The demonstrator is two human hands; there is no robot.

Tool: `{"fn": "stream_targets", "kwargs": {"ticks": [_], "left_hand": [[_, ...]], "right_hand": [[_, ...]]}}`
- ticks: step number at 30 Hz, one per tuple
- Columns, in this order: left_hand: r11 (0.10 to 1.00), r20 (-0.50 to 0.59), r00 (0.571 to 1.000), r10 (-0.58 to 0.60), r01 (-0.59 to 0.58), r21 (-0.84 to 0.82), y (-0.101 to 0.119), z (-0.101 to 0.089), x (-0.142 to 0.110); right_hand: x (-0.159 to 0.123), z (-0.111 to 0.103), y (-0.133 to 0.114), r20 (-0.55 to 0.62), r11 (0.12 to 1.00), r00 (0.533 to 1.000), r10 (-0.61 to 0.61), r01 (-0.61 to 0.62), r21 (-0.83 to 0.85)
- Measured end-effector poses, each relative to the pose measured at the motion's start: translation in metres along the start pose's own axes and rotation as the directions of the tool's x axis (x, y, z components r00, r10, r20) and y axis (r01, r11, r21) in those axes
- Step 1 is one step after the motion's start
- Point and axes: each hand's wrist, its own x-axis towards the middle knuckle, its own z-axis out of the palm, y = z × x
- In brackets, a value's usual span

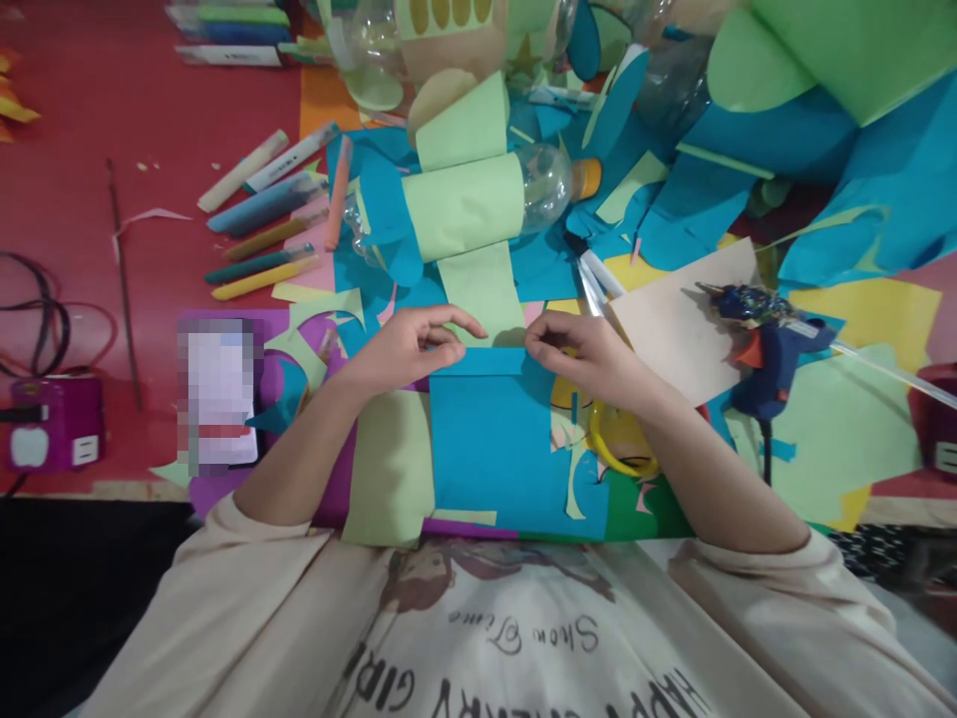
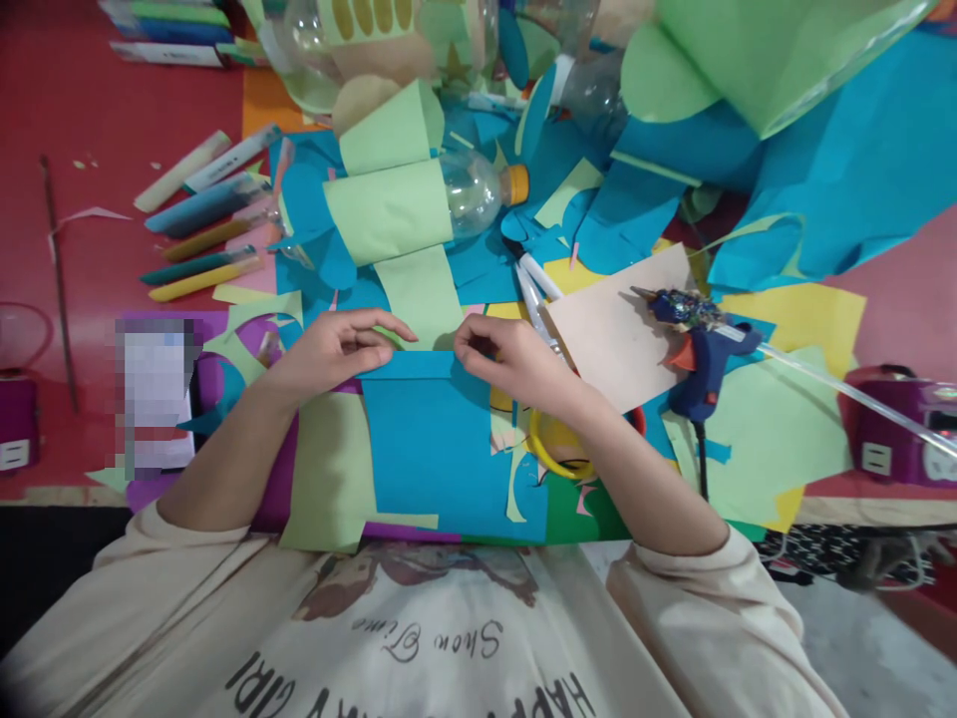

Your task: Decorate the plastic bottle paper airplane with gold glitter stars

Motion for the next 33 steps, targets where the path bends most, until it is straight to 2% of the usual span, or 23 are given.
{"fn": "stream_targets", "kwargs": {"ticks": [5,10,15,18,24,28,33], "left_hand": [[0.998,-0.028,0.999,0.035,-0.033,0.061,-0.003,0.012,0.004],[0.993,-0.012,0.997,0.076,-0.075,0.086,-0.002,0.014,0.003],[0.989,-0.013,0.996,0.087,-0.085,0.117,0.001,0.008,0.002],[0.989,-0.028,0.995,0.097,-0.094,0.118,0.003,0.005,0.001],[0.993,-0.137,0.986,0.09,-0.077,0.094,0.0,0.004,0.002],[0.993,-0.287,0.952,0.109,-0.115,-0.002,-0.006,0.003,0.004],[0.986,-0.345,0.935,0.078,-0.123,-0.109,-0.008,0.002,0.005]], "right_hand": [[0.0,0.012,0.002,-0.041,0.998,0.998,-0.054,0.053,-0.023],[-0.002,0.013,0.0,-0.048,0.995,0.995,-0.09,0.088,-0.051],[-0.002,0.006,-0.005,-0.029,0.999,1.0,0.012,-0.013,-0.05],[-0.003,0.004,-0.006,-0.066,0.998,0.997,0.028,-0.031,-0.045],[-0.004,-0.001,-0.003,-0.232,0.997,0.97,0.077,-0.082,-0.013],[-0.003,-0.006,-0.003,-0.301,0.988,0.942,0.147,-0.128,0.082],[0.001,-0.009,-0.002,-0.272,0.951,0.93,0.245,-0.176,0.255]]}}
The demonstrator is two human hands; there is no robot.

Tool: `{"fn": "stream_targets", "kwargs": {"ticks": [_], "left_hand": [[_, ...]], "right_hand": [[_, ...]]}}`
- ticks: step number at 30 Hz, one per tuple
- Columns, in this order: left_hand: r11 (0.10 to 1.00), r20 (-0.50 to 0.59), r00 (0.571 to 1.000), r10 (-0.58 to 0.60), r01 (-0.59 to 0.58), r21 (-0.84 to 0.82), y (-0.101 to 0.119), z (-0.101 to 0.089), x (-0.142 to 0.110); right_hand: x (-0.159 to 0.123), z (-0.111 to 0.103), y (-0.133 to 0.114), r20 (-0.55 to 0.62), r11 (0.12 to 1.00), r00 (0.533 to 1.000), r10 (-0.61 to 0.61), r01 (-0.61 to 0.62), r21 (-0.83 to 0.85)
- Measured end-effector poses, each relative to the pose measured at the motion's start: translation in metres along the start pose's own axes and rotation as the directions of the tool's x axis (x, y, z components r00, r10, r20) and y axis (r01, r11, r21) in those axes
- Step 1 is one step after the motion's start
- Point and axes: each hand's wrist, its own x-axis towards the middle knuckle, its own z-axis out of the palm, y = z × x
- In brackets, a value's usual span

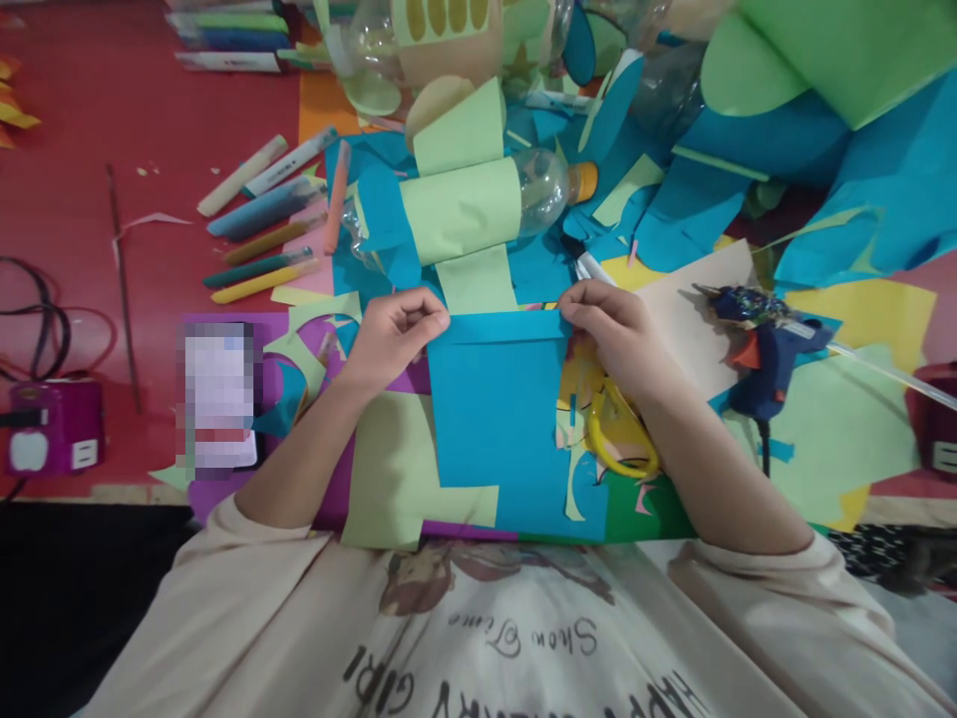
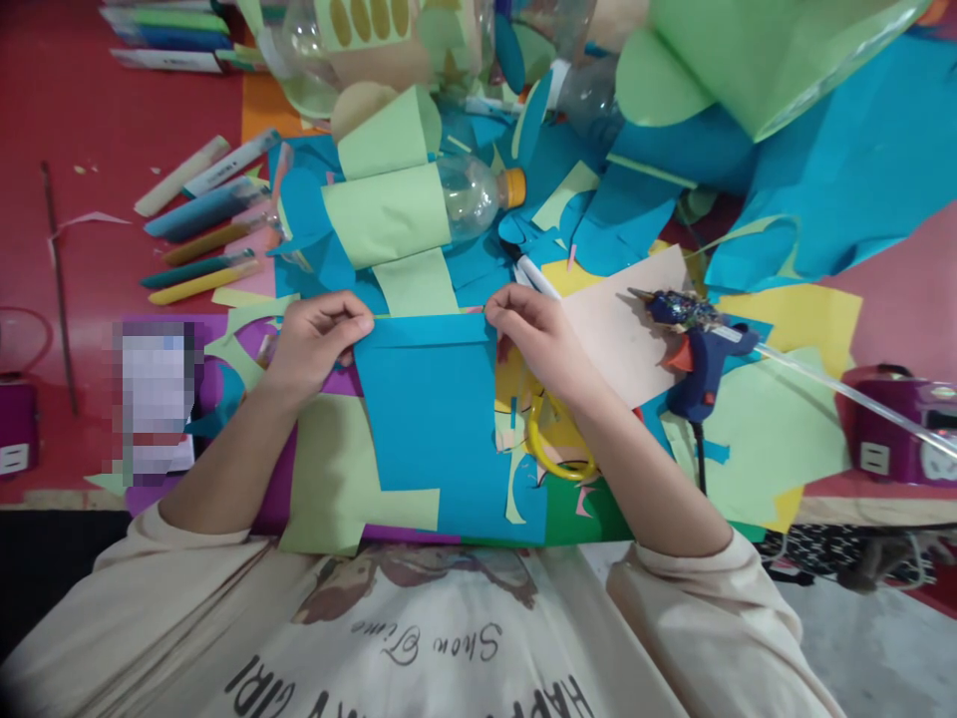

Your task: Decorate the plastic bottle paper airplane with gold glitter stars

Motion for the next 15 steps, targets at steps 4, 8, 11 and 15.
{"fn": "stream_targets", "kwargs": {"ticks": [4,8,11,15], "left_hand": [[1.0,-0.027,1.0,-0.011,0.011,-0.006,0.004,0.0,-0.001],[0.999,-0.031,0.999,-0.032,0.032,0.009,0.001,0.001,-0.003],[0.998,-0.166,0.985,-0.053,0.049,-0.025,-0.007,-0.001,-0.001],[0.999,-0.387,0.922,-0.031,0.012,-0.05,-0.018,-0.002,0.002]], "right_hand": [[-0.001,-0.001,0.002,-0.023,0.999,1.0,0.012,-0.011,0.031],[-0.002,-0.001,0.01,-0.086,0.999,0.996,-0.024,0.026,0.021],[-0.002,-0.003,0.016,0.041,0.989,0.999,0.035,-0.04,0.145],[-0.001,-0.009,0.01,0.162,0.963,0.983,0.085,-0.122,0.24]]}}
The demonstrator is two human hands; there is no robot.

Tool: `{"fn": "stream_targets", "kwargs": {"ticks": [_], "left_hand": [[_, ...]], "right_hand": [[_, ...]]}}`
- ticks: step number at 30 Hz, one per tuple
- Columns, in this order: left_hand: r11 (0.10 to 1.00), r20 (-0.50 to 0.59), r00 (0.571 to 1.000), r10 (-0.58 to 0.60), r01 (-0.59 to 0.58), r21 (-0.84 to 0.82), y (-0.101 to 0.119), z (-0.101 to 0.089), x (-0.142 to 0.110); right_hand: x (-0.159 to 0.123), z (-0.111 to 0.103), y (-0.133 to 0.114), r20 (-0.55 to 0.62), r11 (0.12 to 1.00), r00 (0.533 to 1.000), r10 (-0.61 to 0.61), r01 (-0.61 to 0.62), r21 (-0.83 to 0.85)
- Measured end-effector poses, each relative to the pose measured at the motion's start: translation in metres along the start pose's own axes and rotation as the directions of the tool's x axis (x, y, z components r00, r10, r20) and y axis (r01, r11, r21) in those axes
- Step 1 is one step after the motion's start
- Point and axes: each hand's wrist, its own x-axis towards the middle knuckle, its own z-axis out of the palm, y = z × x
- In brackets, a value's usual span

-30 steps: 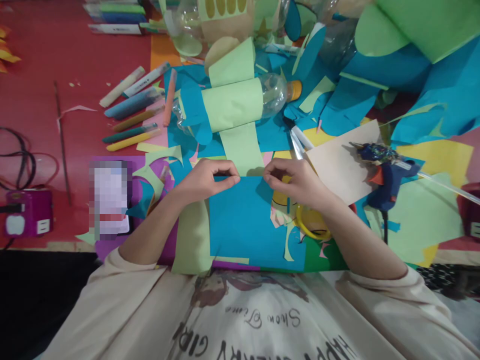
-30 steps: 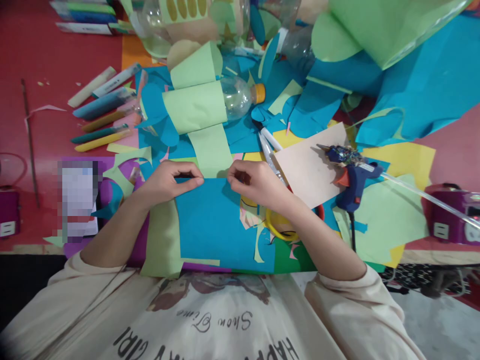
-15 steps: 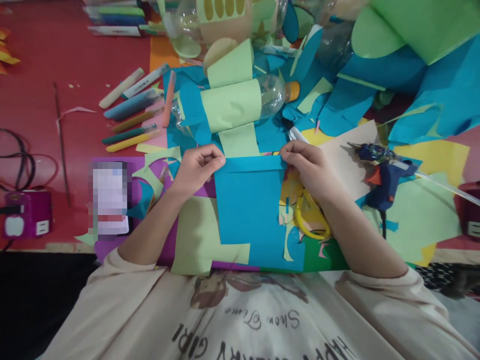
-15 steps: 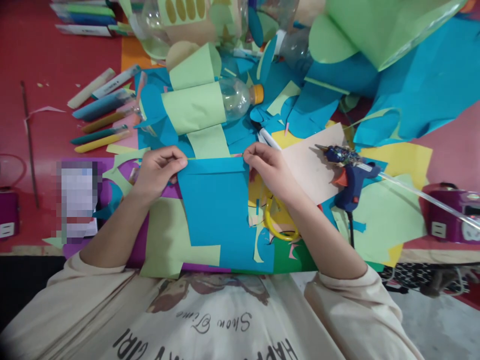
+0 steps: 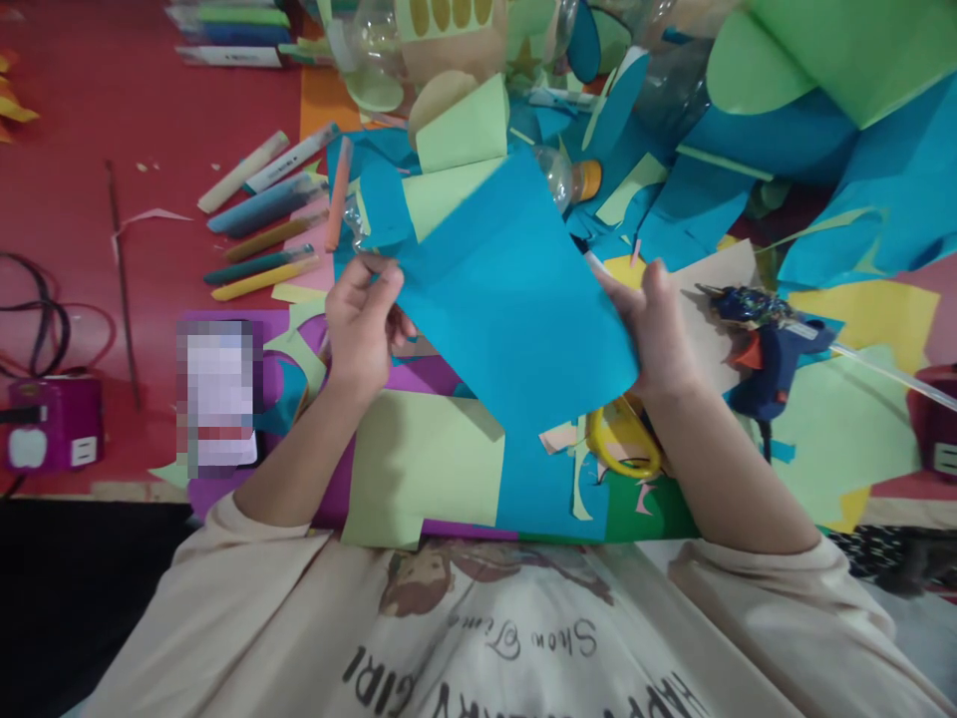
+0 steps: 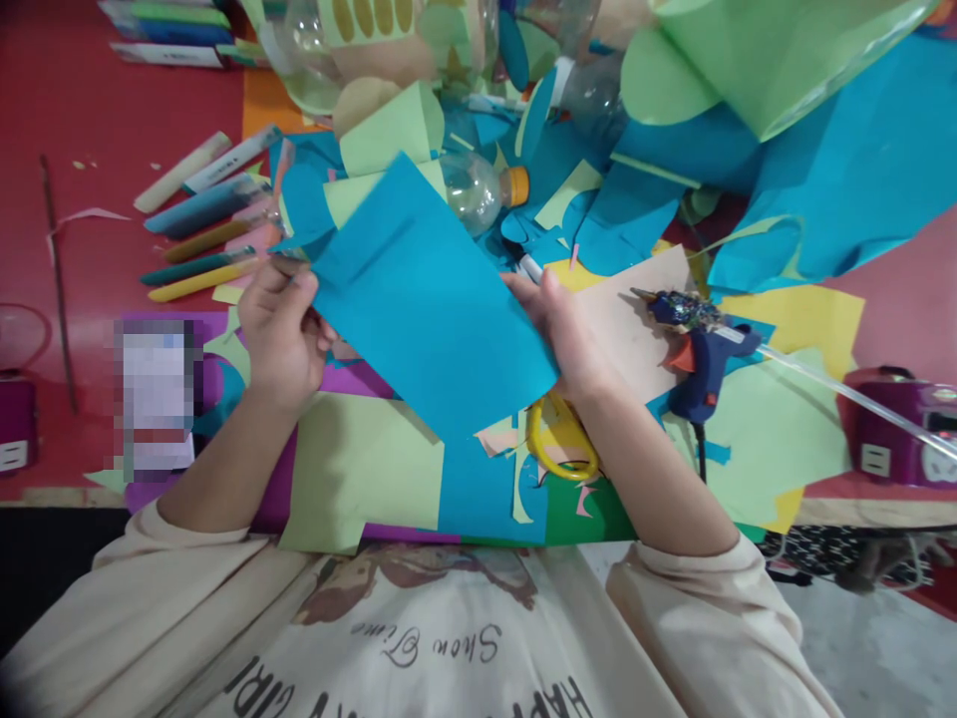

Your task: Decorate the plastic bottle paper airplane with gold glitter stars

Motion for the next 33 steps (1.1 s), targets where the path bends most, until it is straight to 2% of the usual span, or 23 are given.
{"fn": "stream_targets", "kwargs": {"ticks": [3,6,9,11,13,15,16,19,22,26,30,33], "left_hand": [[0.997,-0.116,0.992,0.056,-0.062,-0.046,-0.001,0.003,-0.002],[0.988,-0.178,0.981,0.079,-0.101,-0.114,0.001,0.004,-0.004],[0.972,-0.243,0.952,0.184,-0.212,-0.097,-0.002,0.002,-0.004],[0.943,-0.295,0.906,0.303,-0.329,-0.04,-0.007,-0.001,-0.002],[0.921,-0.316,0.876,0.365,-0.388,-0.012,-0.011,-0.001,-0.001],[0.912,-0.312,0.873,0.374,-0.407,-0.044,-0.013,0.001,-0.001],[0.905,-0.3,0.876,0.379,-0.418,-0.077,-0.014,0.002,-0.002],[0.887,-0.227,0.892,0.391,-0.431,-0.164,-0.013,0.007,-0.005],[0.9,-0.103,0.926,0.364,-0.378,-0.216,-0.015,0.011,-0.006],[0.948,0.11,0.967,0.228,-0.195,-0.251,-0.018,0.014,-0.009],[0.977,0.169,0.983,0.067,-0.03,-0.21,-0.017,0.016,-0.009],[0.968,0.173,0.984,-0.032,0.073,-0.24,-0.015,0.017,-0.008]], "right_hand": [[-0.002,0.001,-0.012,-0.057,1.0,0.998,0.005,-0.003,0.024],[-0.002,0.004,-0.019,-0.083,0.995,0.997,-0.003,0.012,0.103],[-0.003,0.008,-0.017,0.058,0.98,0.998,-0.007,-0.004,0.197],[-0.003,0.01,-0.012,0.167,0.971,0.986,-0.025,-0.015,0.237],[-0.003,0.011,-0.006,0.192,0.973,0.981,-0.014,-0.031,0.23],[-0.002,0.012,0.0,0.108,0.985,0.994,0.02,-0.038,0.169],[-0.002,0.012,0.002,0.028,0.991,0.999,0.023,-0.026,0.133],[0.002,0.009,0.007,-0.221,0.994,0.974,-0.046,0.067,0.089],[0.005,0.007,0.007,-0.351,0.974,0.93,-0.11,0.171,0.148],[0.006,0.006,0.004,-0.367,0.964,0.927,-0.082,0.167,0.208],[0.002,0.003,0.001,-0.374,0.972,0.924,-0.085,0.16,0.173],[0.001,-0.005,-0.004,-0.442,0.969,0.889,-0.121,0.203,0.144]]}}
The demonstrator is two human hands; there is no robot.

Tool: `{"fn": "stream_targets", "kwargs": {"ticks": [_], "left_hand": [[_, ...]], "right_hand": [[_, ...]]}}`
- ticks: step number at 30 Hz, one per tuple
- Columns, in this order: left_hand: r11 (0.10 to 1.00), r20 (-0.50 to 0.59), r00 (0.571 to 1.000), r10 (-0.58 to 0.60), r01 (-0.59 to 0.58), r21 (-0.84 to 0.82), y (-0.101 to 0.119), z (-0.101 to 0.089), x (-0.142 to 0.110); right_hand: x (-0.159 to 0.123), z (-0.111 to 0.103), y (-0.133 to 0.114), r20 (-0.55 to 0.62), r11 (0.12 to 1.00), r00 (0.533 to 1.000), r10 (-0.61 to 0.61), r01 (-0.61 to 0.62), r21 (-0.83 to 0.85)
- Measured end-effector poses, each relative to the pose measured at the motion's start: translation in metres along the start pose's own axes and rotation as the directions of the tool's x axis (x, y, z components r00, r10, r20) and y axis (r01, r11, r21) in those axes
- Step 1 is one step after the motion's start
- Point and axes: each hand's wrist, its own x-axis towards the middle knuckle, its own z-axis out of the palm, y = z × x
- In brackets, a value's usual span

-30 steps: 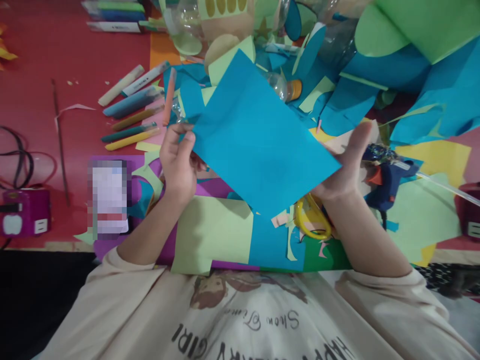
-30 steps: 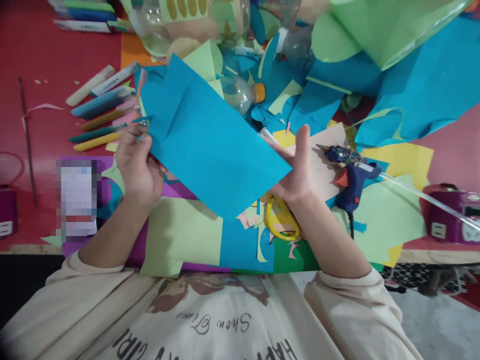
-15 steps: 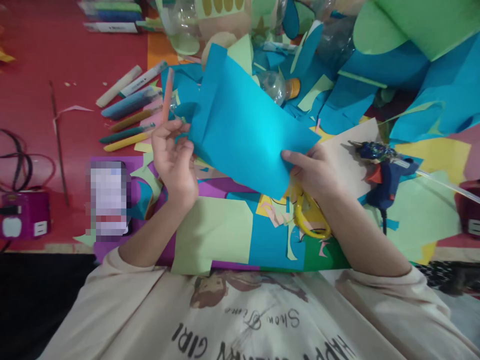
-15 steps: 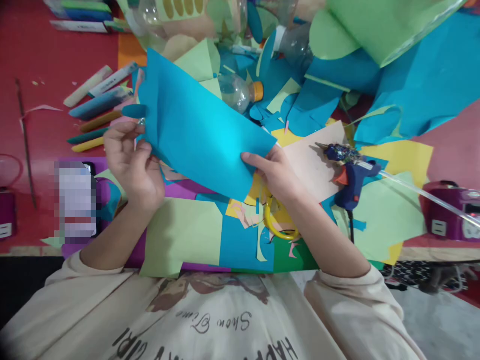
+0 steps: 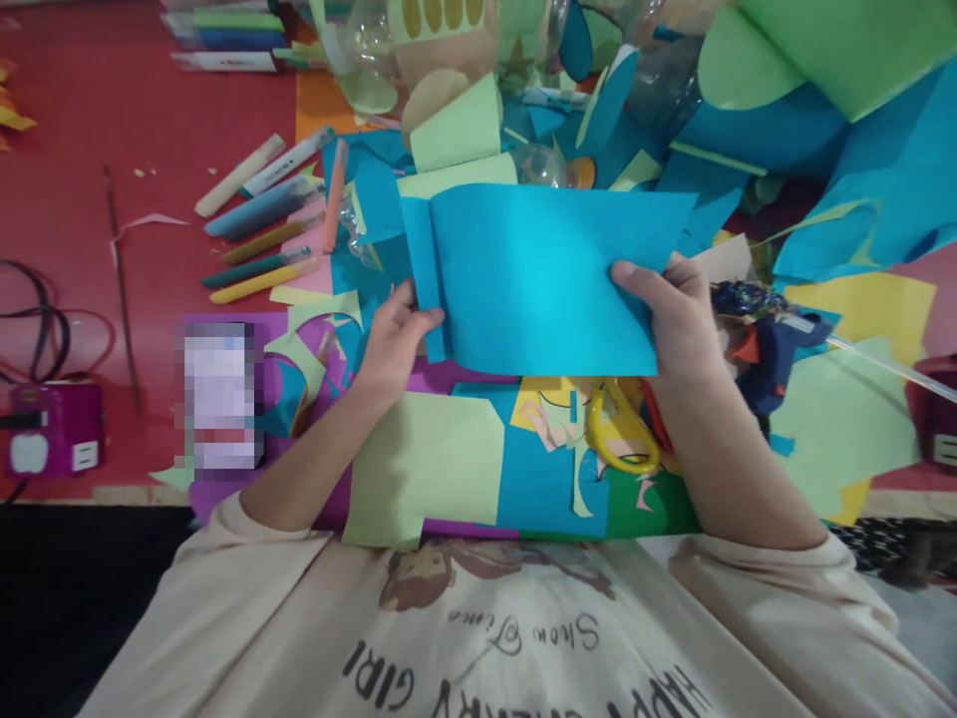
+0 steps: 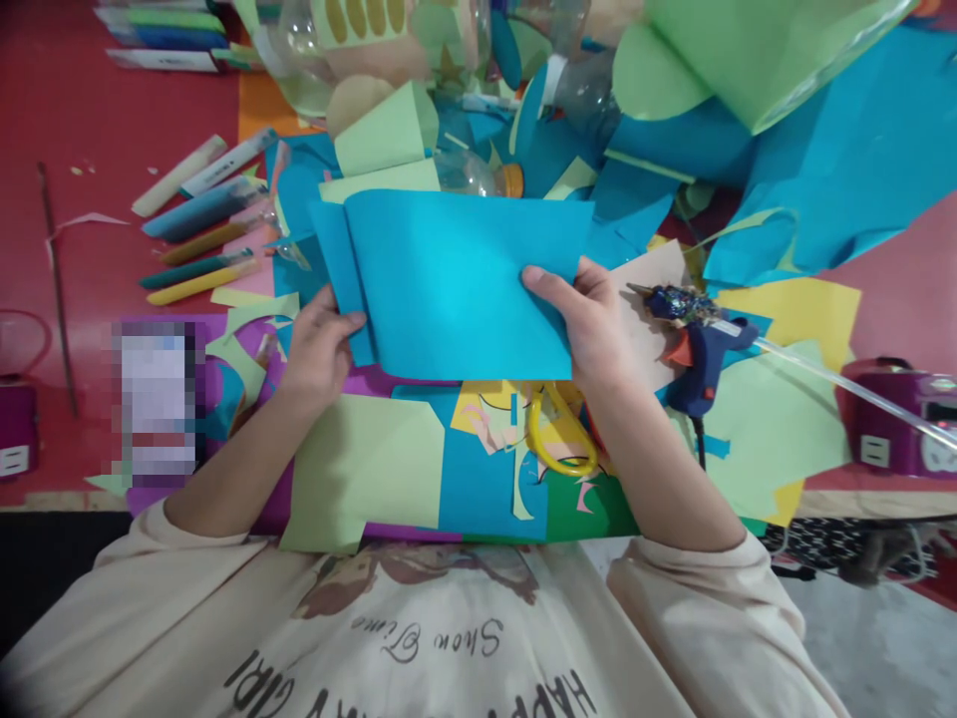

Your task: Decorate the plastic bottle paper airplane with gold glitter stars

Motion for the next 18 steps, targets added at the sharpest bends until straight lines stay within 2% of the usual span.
{"fn": "stream_targets", "kwargs": {"ticks": [4,7,10,11,13,14,15,16,17,18], "left_hand": [[0.998,-0.001,0.998,-0.063,0.063,-0.012,0.001,-0.001,-0.002],[0.995,0.009,0.995,-0.096,0.096,0.01,0.0,0.0,-0.004],[0.992,0.012,0.992,-0.122,0.122,0.013,0.001,0.001,-0.004],[0.993,0.015,0.993,-0.116,0.116,0.008,0.002,0.001,-0.004],[0.995,0.038,0.995,-0.096,0.096,0.0,0.004,0.003,-0.003],[0.996,0.055,0.994,-0.09,0.09,-0.003,0.005,0.004,-0.003],[0.996,0.079,0.993,-0.091,0.092,-0.004,0.007,0.005,-0.004],[0.995,0.108,0.989,-0.101,0.101,0.001,0.008,0.006,-0.004],[0.994,0.122,0.986,-0.11,0.108,0.019,0.009,0.008,-0.005],[0.992,0.137,0.983,-0.124,0.119,0.042,0.01,0.009,-0.006]], "right_hand": [[0.009,-0.011,-0.013,-0.038,0.999,0.999,0.006,-0.007,-0.036],[0.008,-0.018,-0.025,-0.11,0.988,0.985,-0.135,0.126,-0.085],[-0.011,-0.024,-0.036,-0.197,0.921,0.908,-0.37,0.33,-0.208],[-0.023,-0.026,-0.039,-0.249,0.878,0.853,-0.458,0.391,-0.277],[-0.05,-0.031,-0.043,-0.259,0.767,0.773,-0.579,0.408,-0.495],[-0.065,-0.036,-0.044,-0.239,0.733,0.791,-0.563,0.345,-0.586],[-0.08,-0.041,-0.044,-0.174,0.694,0.867,-0.466,0.237,-0.679],[-0.094,-0.048,-0.042,-0.07,0.6,0.952,-0.299,0.13,-0.789],[-0.106,-0.055,-0.038,0.022,0.504,0.988,-0.153,0.097,-0.858],[-0.116,-0.062,-0.033,0.05,0.414,0.996,-0.073,0.076,-0.907]]}}
